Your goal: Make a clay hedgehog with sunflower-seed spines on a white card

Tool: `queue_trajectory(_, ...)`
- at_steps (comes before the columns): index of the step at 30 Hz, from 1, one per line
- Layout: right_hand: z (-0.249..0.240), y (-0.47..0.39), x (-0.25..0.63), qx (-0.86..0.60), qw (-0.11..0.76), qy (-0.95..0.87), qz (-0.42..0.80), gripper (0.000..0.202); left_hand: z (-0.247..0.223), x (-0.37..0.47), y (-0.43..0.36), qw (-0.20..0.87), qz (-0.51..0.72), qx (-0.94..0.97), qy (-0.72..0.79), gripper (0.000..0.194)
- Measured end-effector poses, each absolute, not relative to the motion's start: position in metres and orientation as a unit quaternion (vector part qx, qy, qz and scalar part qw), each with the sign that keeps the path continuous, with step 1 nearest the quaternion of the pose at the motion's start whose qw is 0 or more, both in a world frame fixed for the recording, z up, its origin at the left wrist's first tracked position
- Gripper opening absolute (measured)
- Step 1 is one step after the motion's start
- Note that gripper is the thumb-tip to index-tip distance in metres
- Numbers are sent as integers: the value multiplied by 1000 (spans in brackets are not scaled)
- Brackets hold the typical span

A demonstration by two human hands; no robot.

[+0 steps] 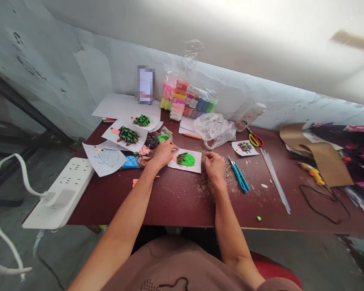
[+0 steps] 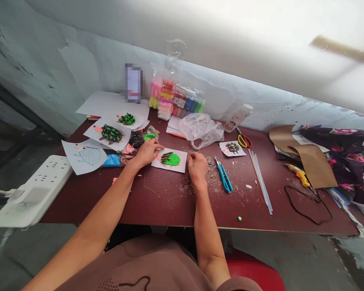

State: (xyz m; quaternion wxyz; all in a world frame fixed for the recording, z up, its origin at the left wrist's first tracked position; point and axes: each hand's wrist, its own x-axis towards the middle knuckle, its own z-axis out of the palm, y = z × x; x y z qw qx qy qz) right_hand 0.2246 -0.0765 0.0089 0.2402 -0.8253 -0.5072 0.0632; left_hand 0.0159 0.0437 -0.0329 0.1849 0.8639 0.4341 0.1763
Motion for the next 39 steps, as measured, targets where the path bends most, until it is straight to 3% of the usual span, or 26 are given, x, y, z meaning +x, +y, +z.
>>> queue_trajectory(6,21,-89,262,-897,111,-428,23,25,-35,16,44,186,190,861,434,35)
queue_trajectory(19,9,-88,267,-867,69,-493,25,16,-31,17,44,173,176,863,441,41)
queue_trajectory(24,7,-88,264,-824,209,-527,11,16,-33,17,45,171,175,866,436,38)
queue_trajectory(29,12,-86,240,-749,386,-522,135,31,-33,16,44,173,179,865,437,36)
queue_trajectory(35,7,-81,203,-687,429,-529,253,23,-33,16,44,172,172,867,434,37)
queue_trajectory(39,2,-80,188,-686,419,-542,245,20,-33,16,45,175,176,866,434,38)
